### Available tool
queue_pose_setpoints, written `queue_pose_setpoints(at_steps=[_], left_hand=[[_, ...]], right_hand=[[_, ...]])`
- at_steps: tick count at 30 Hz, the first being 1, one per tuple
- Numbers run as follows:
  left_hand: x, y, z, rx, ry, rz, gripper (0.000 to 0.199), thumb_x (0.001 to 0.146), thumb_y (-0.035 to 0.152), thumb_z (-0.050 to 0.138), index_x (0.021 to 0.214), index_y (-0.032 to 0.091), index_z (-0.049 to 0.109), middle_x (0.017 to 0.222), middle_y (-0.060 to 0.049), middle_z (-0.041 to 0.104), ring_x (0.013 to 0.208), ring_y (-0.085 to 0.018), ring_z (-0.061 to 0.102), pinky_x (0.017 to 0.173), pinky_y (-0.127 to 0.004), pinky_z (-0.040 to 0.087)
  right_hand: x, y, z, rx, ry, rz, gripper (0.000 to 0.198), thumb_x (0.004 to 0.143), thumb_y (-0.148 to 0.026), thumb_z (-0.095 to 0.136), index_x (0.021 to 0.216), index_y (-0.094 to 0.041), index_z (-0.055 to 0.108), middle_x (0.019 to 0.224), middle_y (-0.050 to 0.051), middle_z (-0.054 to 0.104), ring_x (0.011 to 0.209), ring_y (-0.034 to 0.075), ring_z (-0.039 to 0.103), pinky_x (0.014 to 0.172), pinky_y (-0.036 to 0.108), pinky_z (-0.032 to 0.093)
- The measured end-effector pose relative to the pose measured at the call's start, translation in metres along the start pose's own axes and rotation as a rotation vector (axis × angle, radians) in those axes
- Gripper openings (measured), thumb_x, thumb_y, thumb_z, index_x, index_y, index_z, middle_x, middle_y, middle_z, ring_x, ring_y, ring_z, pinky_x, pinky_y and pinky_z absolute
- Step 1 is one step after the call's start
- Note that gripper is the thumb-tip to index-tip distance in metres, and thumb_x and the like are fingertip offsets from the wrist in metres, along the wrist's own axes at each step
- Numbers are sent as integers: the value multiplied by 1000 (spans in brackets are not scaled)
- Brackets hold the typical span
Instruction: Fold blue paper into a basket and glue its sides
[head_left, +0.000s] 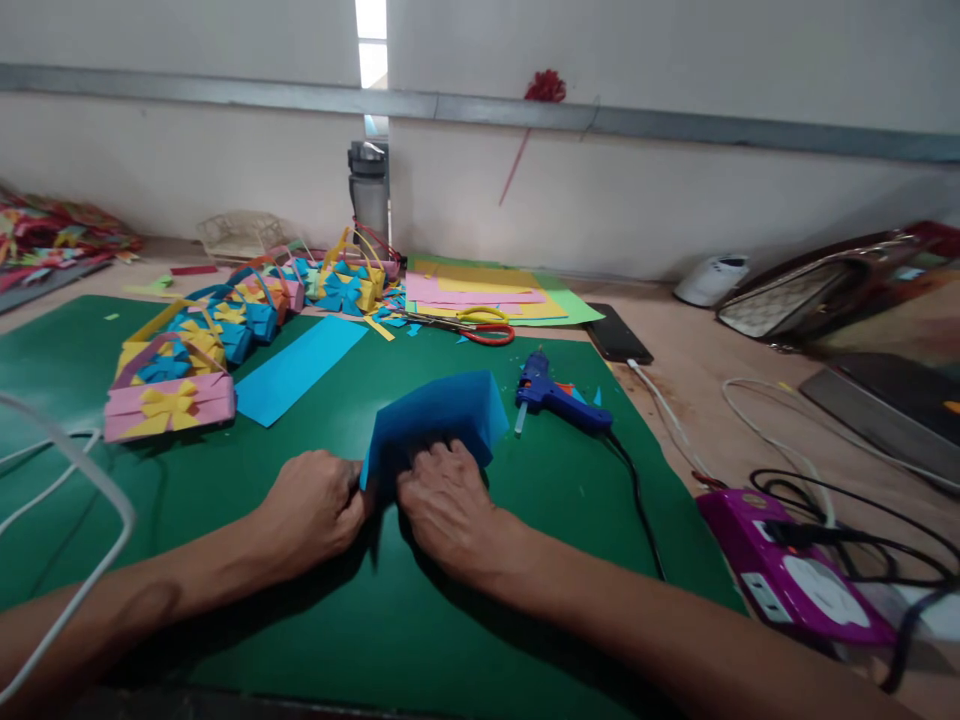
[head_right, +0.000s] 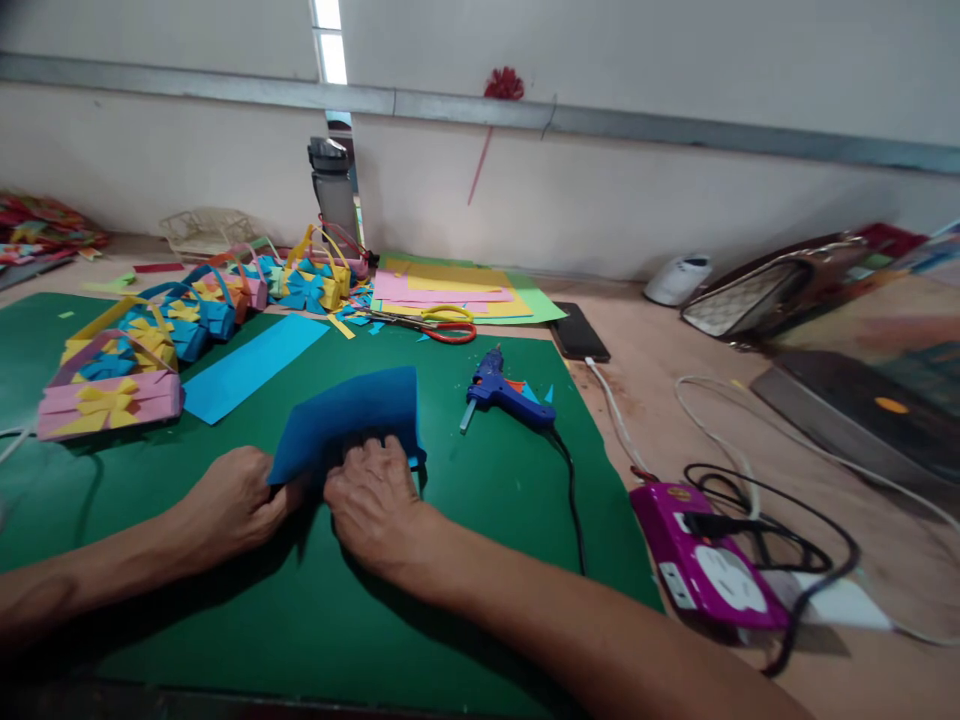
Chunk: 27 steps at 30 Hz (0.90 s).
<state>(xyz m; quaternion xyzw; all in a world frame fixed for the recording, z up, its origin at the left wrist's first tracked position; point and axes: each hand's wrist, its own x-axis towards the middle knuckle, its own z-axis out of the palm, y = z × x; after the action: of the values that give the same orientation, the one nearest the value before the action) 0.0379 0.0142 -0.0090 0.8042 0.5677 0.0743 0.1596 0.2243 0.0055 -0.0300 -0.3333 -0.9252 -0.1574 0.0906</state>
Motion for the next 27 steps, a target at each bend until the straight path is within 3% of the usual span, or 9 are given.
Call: queue_pose_setpoints(at_steps=[8,18,23,27], left_hand=[[-2,-1,0,16,25,23,31,77,34,29,50,20,24,46,5,17,45,-10,9,50,-30,10],[-3,-6,5,52,90,70,27,76,29,33,51,20,30,47,4,19,46,-11,13,51,-29,10],[-3,-5,5,35,74,56,41,82,39,32,47,18,37,45,3,25,45,-11,14,50,-28,12],[-5,-2,2,-1,42,53,50,81,49,39,43,17,38,42,3,29,44,-9,17,49,-27,14]], right_hand=[[-1,3,-11,130,-89,24,34,88,-12,38,115,-11,59,115,19,62,114,32,50,93,52,36],[-2,1,-2,34,-23,24,34,90,-14,35,114,-12,59,116,17,61,114,31,50,94,51,34],[4,2,0,101,-90,70,35,92,-16,32,117,-12,57,118,18,60,116,31,48,94,51,34],[18,3,-9,199,-270,179,31,92,-16,37,113,-16,59,115,15,61,113,28,49,94,48,35]])
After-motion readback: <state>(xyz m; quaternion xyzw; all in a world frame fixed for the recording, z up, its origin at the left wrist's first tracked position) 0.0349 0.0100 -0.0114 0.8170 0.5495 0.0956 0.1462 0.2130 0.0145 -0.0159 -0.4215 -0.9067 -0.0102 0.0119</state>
